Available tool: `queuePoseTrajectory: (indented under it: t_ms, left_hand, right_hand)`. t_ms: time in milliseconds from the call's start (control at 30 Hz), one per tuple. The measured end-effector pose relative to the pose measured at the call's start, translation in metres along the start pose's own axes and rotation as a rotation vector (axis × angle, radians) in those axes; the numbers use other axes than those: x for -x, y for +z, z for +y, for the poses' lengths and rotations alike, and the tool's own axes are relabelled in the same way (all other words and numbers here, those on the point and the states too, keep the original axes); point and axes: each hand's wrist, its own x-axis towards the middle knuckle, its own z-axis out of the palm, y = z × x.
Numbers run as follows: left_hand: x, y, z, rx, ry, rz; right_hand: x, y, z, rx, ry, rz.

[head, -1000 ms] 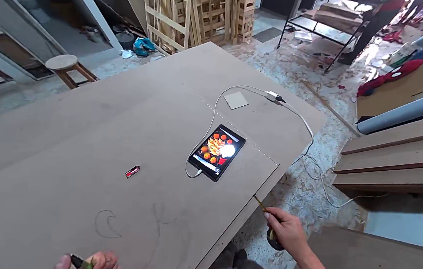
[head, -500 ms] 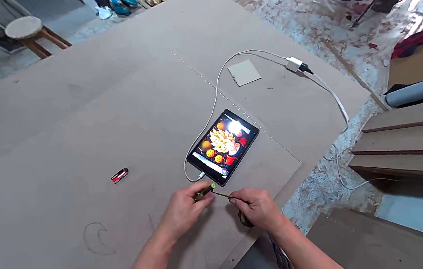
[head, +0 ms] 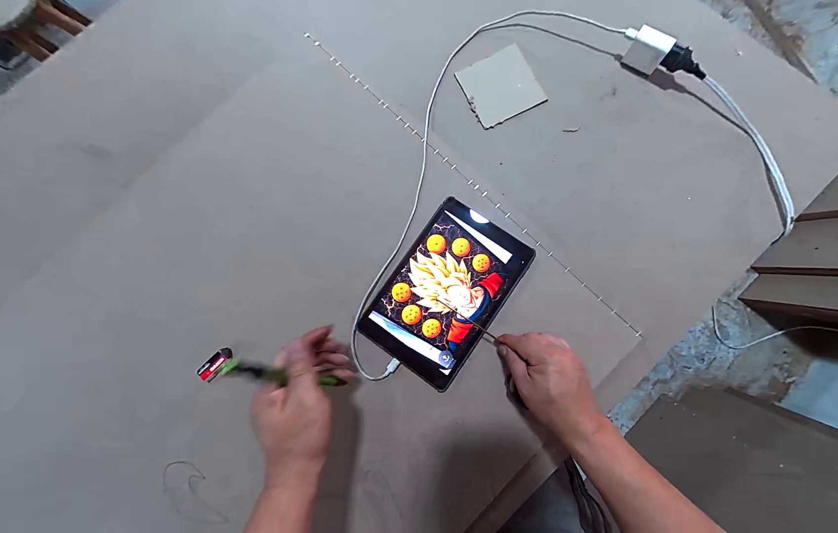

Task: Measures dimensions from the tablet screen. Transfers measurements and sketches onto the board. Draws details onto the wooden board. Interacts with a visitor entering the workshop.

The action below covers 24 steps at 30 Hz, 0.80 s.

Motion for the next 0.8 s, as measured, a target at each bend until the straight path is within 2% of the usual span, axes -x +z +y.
queuePoseTrajectory:
  t_ms: [133,200,267,367,567,800]
  left_hand:
    - [0.009,-0.054,-0.039,-0.084,-0.045,0.268]
    - [0.016,-0.075,-0.051,-0.132,-0.017,0.324]
    - [0.022,-0.093,-0.068,-0.220,0.106,0.309]
    - [0.031,-0.097,-0.084,-0.404,0.214,0.252]
    - [0.054,-0.080,-0.140,-0.663,0.137,0.174]
    - [0.056,-0.080,-0.142,-0.679,0.130,0.181]
  right_hand:
    - [-0.006,0.003,0.002,0.038,-0.073,-0.003]
    - [-0.008,0.003,0.002,0.039,-0.099,0.005]
    - [-0.009,0.002,0.004,0.032,-0.112,-0.007]
    - [-0.009,0.000,0.004,0.024,-0.115,-0.033]
    - [-0.010,-0.002,0.001,0.038,-0.089,-0.055]
    - [-0.009,-0.004,0.001,0.036,-0.094,-0.068]
